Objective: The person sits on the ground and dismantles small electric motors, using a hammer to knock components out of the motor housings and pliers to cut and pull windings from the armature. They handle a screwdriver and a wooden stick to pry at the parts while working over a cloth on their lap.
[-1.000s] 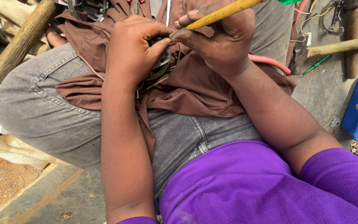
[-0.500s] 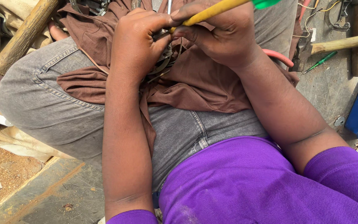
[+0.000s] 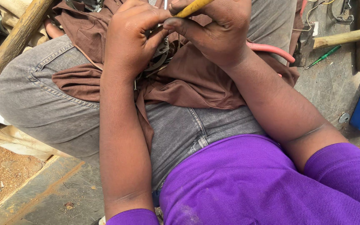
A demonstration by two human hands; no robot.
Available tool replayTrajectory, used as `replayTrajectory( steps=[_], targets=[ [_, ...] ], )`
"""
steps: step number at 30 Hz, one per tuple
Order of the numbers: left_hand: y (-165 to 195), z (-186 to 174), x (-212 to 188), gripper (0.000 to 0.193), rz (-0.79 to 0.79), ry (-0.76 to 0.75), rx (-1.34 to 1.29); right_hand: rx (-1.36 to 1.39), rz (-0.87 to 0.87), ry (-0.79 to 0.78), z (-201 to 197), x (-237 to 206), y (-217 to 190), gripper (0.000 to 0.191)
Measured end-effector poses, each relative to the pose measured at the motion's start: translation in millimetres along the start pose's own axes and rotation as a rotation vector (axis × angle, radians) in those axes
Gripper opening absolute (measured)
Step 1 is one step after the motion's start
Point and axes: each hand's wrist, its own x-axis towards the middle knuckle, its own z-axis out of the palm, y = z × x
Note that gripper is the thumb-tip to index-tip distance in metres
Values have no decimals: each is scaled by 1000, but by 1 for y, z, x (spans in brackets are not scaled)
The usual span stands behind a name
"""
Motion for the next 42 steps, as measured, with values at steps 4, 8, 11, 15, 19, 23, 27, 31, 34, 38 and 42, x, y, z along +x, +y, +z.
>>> replayTrajectory(
  steps=[4,8,11,15,19,23,27,31,34,38,42],
  targets=[
    [0,-1,0,16,19,26,-57,-41,-50,34,1,0,-2,24],
    [-2,-1,-1,15,16,10,-37,-32,-4,0,0,-4,2,19],
    [-4,-1,-2,15,12,7,-52,-42,-22,-9,0,-7,5,18],
    [-5,-2,-2,14,18,8,-92,-17,-60,-5,1,-6,9,19],
    [-4,-1,-2,14,12,20,-143,-24,-108,-8,2,-6,12,20],
    [-4,-3,0,14,18,11,-95,-68,-89,-1,0,-9,12,23],
    [-2,-3,0,20,11,17,-85,-15,-4,-69,-3,-11,10,18],
    [4,-1,1,22,55,49,-15,113,140,-144,-10,-13,11,13],
    [6,1,4,23,88,51,30,207,147,-184,-15,-17,17,13],
    [9,4,4,19,72,34,107,-2,204,-220,-25,-30,25,12],
    [9,9,3,18,63,51,155,211,298,-102,-61,-46,17,31]
  ],
)
